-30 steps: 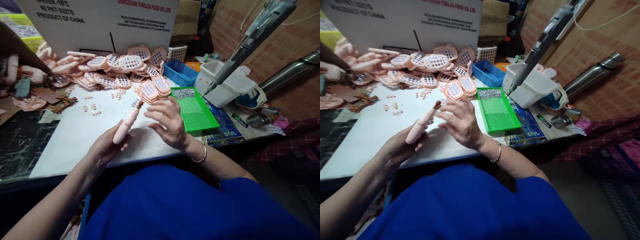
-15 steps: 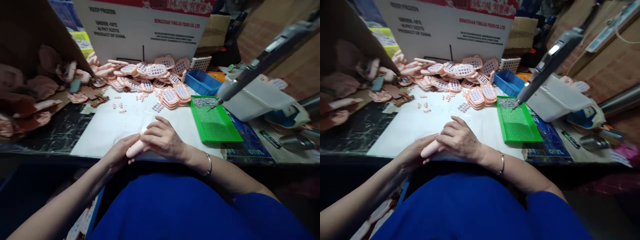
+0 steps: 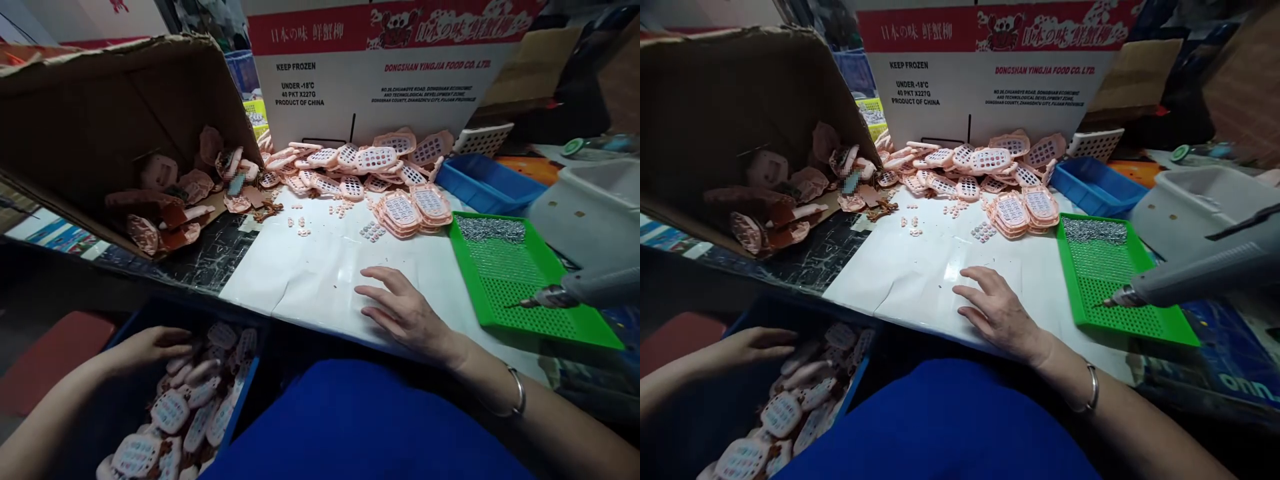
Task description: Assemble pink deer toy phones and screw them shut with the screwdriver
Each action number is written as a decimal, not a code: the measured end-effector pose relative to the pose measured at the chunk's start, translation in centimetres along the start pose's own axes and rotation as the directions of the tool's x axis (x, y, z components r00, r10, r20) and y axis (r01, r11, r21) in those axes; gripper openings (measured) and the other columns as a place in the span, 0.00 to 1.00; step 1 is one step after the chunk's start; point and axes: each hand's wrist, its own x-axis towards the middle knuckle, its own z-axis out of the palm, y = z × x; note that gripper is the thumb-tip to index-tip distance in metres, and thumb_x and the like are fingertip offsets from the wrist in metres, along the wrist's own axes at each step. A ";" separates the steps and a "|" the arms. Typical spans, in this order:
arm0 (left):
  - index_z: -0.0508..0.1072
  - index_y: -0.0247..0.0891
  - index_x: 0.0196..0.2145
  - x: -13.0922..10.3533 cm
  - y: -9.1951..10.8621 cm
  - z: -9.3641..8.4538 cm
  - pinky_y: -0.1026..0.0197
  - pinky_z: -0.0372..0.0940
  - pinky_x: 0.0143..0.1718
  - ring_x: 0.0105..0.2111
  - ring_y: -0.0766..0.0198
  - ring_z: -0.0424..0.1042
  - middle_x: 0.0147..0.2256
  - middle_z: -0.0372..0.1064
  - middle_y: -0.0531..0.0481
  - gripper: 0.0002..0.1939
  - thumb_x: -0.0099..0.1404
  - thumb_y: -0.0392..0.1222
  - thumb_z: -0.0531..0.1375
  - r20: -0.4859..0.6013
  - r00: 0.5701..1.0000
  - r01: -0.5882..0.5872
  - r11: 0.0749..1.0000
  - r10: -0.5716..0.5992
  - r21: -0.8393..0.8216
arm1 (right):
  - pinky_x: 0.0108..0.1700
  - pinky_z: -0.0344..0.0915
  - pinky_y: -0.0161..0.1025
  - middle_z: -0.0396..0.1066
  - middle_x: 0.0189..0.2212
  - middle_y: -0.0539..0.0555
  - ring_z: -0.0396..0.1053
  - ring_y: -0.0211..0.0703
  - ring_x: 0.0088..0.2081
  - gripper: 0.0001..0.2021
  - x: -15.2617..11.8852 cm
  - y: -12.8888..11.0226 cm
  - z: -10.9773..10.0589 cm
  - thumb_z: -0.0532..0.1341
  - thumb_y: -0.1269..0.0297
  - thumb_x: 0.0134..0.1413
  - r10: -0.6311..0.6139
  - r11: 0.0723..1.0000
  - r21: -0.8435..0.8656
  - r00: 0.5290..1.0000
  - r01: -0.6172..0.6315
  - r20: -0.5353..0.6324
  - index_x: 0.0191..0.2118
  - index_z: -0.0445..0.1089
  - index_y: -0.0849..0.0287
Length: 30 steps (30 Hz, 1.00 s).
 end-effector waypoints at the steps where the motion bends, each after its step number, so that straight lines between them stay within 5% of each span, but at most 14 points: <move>1: 0.83 0.50 0.25 1.2 1.1 -0.9 0.46 0.75 0.39 0.33 0.44 0.81 0.31 0.82 0.48 0.30 0.47 0.80 0.64 0.058 0.998 0.003 1.000 -0.002 -0.009 | 0.52 0.78 0.51 0.74 0.51 0.66 0.74 0.52 0.53 0.10 0.1 0.0 0.1 0.58 0.64 0.69 -0.005 1.000 0.005 1.000 0.005 -0.001 0.49 0.74 0.60; 2: 0.84 0.49 0.28 2.4 2.4 -1.8 0.46 0.75 0.42 0.37 0.44 0.82 0.33 0.83 0.46 0.31 0.46 0.79 0.66 0.284 0.958 0.049 0.998 -0.038 -0.033 | 0.52 0.78 0.51 0.75 0.50 0.65 0.74 0.51 0.53 0.10 0.1 0.0 0.2 0.58 0.64 0.69 -0.011 1.000 0.010 1.000 0.011 -0.004 0.49 0.74 0.60; 3: 0.84 0.47 0.30 3.9 3.8 -2.6 0.46 0.75 0.41 0.37 0.44 0.82 0.35 0.83 0.45 0.33 0.47 0.79 0.65 0.352 0.936 0.058 0.995 -0.024 -0.087 | 0.51 0.78 0.50 0.75 0.49 0.65 0.74 0.50 0.52 0.10 0.2 0.1 0.3 0.57 0.65 0.70 -0.017 1.000 0.016 1.000 0.017 -0.005 0.48 0.74 0.60; 5: 0.84 0.44 0.37 7.0 6.5 -3.5 0.50 0.75 0.38 0.35 0.49 0.81 0.36 0.83 0.43 0.34 0.55 0.77 0.62 0.264 0.962 -0.039 0.994 0.065 -0.102 | 0.50 0.79 0.47 0.76 0.47 0.64 0.75 0.49 0.51 0.10 0.2 0.2 0.6 0.57 0.65 0.70 -0.025 0.999 0.034 1.000 0.025 0.001 0.47 0.74 0.60; 8: 0.81 0.40 0.39 12.5 9.2 -3.0 0.53 0.73 0.37 0.36 0.51 0.79 0.35 0.81 0.42 0.28 0.65 0.66 0.55 0.009 0.969 -0.244 0.941 0.249 0.235 | 0.48 0.79 0.44 0.77 0.44 0.63 0.76 0.48 0.48 0.10 0.2 0.3 0.9 0.56 0.66 0.70 -0.021 0.998 0.061 1.000 0.020 0.011 0.45 0.74 0.61; 12: 0.79 0.40 0.37 19.8 10.1 -0.8 0.50 0.68 0.41 0.47 0.41 0.75 0.42 0.77 0.36 0.14 0.63 0.50 0.58 -0.186 0.931 -0.195 0.859 0.314 0.473 | 0.47 0.79 0.43 0.77 0.42 0.62 0.76 0.46 0.47 0.09 0.1 0.6 1.3 0.56 0.68 0.70 0.005 0.995 0.099 0.999 -0.008 0.036 0.44 0.74 0.61; 16: 0.77 0.40 0.33 23.5 9.9 0.5 0.51 0.63 0.36 0.42 0.42 0.75 0.40 0.75 0.35 0.09 0.63 0.40 0.56 -0.181 0.924 -0.162 0.775 0.336 0.610 | 0.45 0.79 0.41 0.76 0.40 0.60 0.76 0.45 0.44 0.09 0.0 1.0 1.4 0.56 0.69 0.69 0.039 0.990 0.132 0.997 -0.048 0.072 0.42 0.74 0.60; 22: 0.74 0.38 0.32 20.9 10.0 0.6 0.53 0.60 0.33 0.40 0.44 0.74 0.40 0.74 0.33 0.12 0.67 0.39 0.51 -0.112 0.907 -0.213 0.671 0.407 0.710 | 0.47 0.77 0.43 0.76 0.42 0.61 0.75 0.45 0.45 0.08 -0.2 1.3 1.5 0.57 0.68 0.69 0.063 0.984 0.159 0.991 -0.082 0.121 0.43 0.74 0.60; 26: 0.72 0.40 0.32 15.9 10.1 1.3 0.55 0.58 0.30 0.38 0.48 0.74 0.38 0.73 0.36 0.14 0.70 0.42 0.49 -0.090 0.884 -0.257 0.637 0.459 0.727 | 0.48 0.77 0.44 0.76 0.43 0.62 0.75 0.45 0.47 0.09 -0.3 1.1 1.4 0.57 0.67 0.69 0.061 0.977 0.194 0.990 -0.085 0.127 0.44 0.75 0.61; 30: 0.71 0.41 0.28 10.0 10.4 4.2 0.59 0.55 0.26 0.32 0.56 0.73 0.31 0.71 0.43 0.19 0.73 0.49 0.51 -0.022 0.827 -0.377 0.582 0.562 0.721 | 0.48 0.77 0.43 0.76 0.44 0.62 0.75 0.45 0.48 0.10 -0.3 0.5 1.1 0.56 0.66 0.70 0.043 0.979 0.193 0.991 -0.067 0.127 0.45 0.75 0.61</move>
